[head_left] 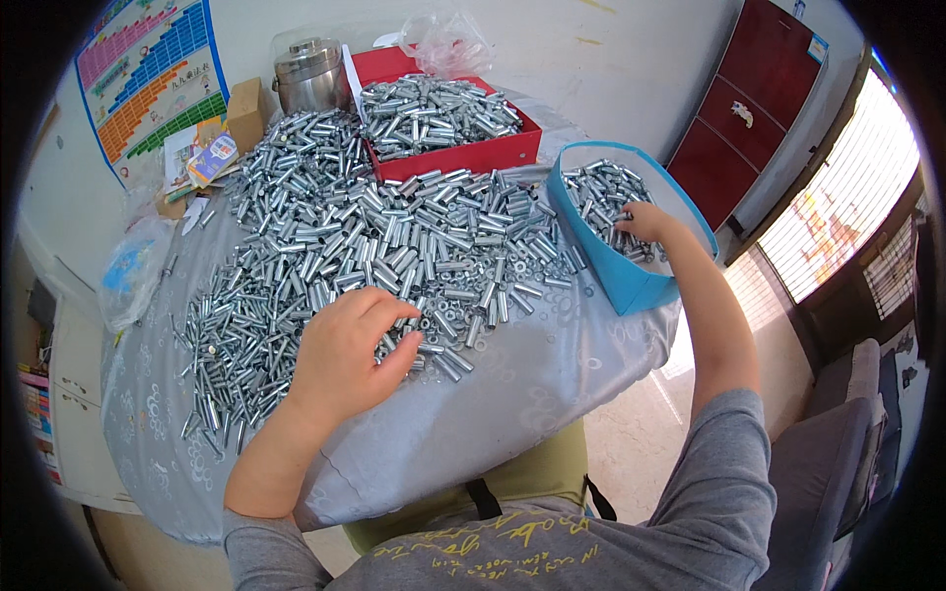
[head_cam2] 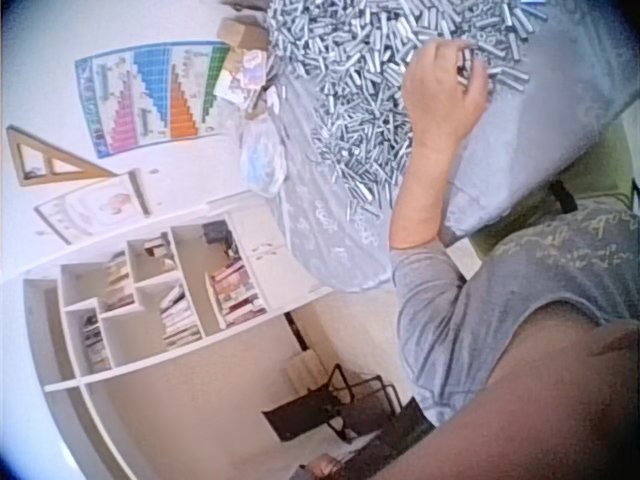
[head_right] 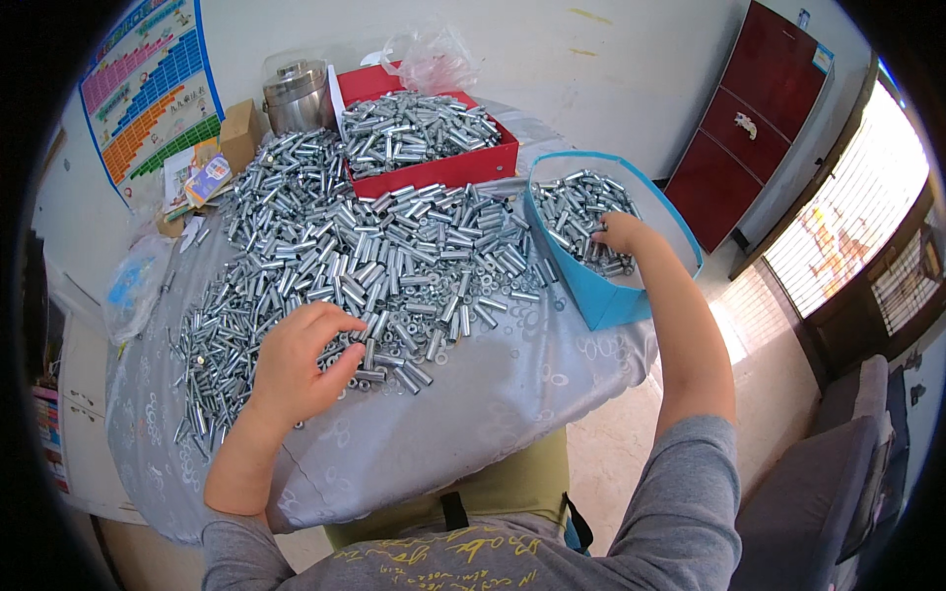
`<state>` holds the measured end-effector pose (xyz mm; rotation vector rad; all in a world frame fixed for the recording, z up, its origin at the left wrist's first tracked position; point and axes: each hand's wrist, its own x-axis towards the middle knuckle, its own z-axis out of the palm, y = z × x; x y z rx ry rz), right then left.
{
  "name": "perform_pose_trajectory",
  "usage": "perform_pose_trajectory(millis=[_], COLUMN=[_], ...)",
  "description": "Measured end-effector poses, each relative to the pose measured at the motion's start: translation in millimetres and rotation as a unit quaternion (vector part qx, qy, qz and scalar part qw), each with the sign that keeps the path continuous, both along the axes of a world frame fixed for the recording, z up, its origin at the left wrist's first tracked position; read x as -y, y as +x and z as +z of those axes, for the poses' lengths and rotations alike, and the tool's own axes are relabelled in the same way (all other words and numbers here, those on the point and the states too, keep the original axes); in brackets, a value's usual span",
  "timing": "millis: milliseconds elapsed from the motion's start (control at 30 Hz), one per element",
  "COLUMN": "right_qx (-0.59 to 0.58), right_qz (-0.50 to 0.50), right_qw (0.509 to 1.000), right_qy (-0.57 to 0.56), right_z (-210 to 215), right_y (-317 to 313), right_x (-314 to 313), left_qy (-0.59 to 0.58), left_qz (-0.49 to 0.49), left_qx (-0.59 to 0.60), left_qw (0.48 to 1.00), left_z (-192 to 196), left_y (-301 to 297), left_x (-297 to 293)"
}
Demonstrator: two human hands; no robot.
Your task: The person sits at a table covered with a large pile of metal bolts and washers. They repeatedly pick up a bolt and a washer, thread the washer onto the bolt, and place the assembled unit into a blue container. The process is continuous and repetitive throughout the clip.
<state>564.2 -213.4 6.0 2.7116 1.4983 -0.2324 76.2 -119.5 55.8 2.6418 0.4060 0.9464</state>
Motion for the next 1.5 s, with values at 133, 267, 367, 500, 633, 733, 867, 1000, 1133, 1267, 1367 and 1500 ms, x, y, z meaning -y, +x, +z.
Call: perform_pose_trajectory(millis=[133, 267, 367, 500, 633, 733, 867, 1000, 1133, 1267, 1367, 1500], right_qx=[0.018, 0.018, 0.027, 0.011, 0.001, 0.003, -0.219, -0.368, -0.346, -0.376, -0.397, -0.438], right_qz=[0.002, -0.028, -0.002, -0.027, 0.073, 0.266, 0.339, 0.447, 0.417, 0.372, 0.356, 0.307], right_qw=[1.0, 0.99, 0.985, 0.985, 0.971, 0.898, 0.884, 0.779, 0.812, 0.821, 0.817, 0.829], right_qy=[0.001, 0.138, 0.172, 0.17, 0.228, 0.349, 0.235, 0.24, 0.215, 0.213, 0.221, 0.162], right_z=[17, 13, 26, 55, 77, 66, 81, 80, 76, 68, 57, 66], right_y=[-15, -8, -17, -45, -97, -157, -288, -333, -337, -334, -328, -331], right_x=[1, 7, 10, -1, -28, -51, -85, -105, -115, -115, -124, -120], left_qy=[0.006, 0.016, 0.024, 0.008, 0.006, 0.009, 0.009, 0.015, -0.043, -0.069, -0.042, 0.004], left_qz=[0.003, 0.004, 0.007, 0.01, 0.027, 0.05, 0.088, 0.145, 0.184, 0.187, 0.21, 0.217], left_qx=[0.003, 0.01, 0.018, 0.013, 0.007, 0.03, 0.069, 0.088, 0.046, 0.02, -0.027, -0.042], left_qw=[1.0, 1.0, 1.0, 1.0, 1.0, 0.998, 0.994, 0.985, 0.981, 0.98, 0.976, 0.975], left_z=[-1, -2, -1, 0, 1, 4, 5, -1, -4, -5, -9, -11], left_y=[-2, -3, -3, -5, -7, -8, -15, -16, -25, -22, -22, -21], left_x=[-1, -3, -4, -6, -12, -14, -22, -39, -51, -51, -53, -52])
